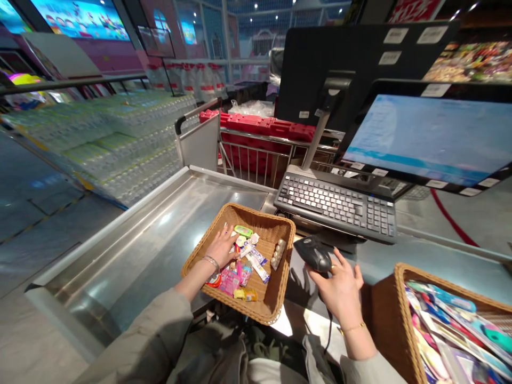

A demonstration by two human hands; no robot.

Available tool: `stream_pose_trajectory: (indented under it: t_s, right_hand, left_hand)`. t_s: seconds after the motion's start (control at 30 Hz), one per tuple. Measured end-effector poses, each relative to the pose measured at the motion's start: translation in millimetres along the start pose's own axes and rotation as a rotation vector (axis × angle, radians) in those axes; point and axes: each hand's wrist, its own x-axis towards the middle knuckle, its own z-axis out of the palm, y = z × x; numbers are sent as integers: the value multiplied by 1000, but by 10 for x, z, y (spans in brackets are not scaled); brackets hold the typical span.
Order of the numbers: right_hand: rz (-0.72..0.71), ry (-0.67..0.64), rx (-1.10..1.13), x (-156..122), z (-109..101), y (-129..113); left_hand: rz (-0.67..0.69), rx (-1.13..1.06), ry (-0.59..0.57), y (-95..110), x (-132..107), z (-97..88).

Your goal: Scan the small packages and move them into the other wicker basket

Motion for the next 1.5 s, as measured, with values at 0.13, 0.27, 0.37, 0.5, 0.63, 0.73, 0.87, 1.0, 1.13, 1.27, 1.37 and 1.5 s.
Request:
stream_pose_trajectory:
  t_s: [0.13,0.27,0.37,0.5,0.63,0.73,0.87,1.0,1.13,1.27,1.37,1.5]
  right_hand:
    - [-17,-16,2,23,28,10]
    - [-17,-22,7,46,40,15]
    - [-19,-26,10,62,48,28]
    - [-26,-36,8,81,68,58]
    - [-29,-59,2,95,88,74]
    - [-29,-60,4,101,97,81]
    - [-21,-54,10,108,94,106]
    - [-4,-41,14,110,87,126]
    - [7,-43,13,110,81,128]
    - [23,-48,15,102,66,145]
    - [26,-34,17,88,57,166]
    - [19,-15,14,78,60,172]
  left_hand:
    - [-19,-15,-74,24,-39,-24]
    - [-8,-25,-85,36,-87,-12]
    - [4,-18,-83,-11,-107,46]
    - [71,34,-35,-120,-68,137]
    - [190,87,-8,-175,58,164]
    - [284,102,-42,-173,169,164]
    - [343,111,-89,-175,297,192]
    - [344,93,-111,-197,416,249]
    - [356,78,-110,-216,517,311]
    - [402,73,-126,-189,574,353]
    - [486,100,-130,-134,586,384]
    - [590,177,-42,-81,574,474]
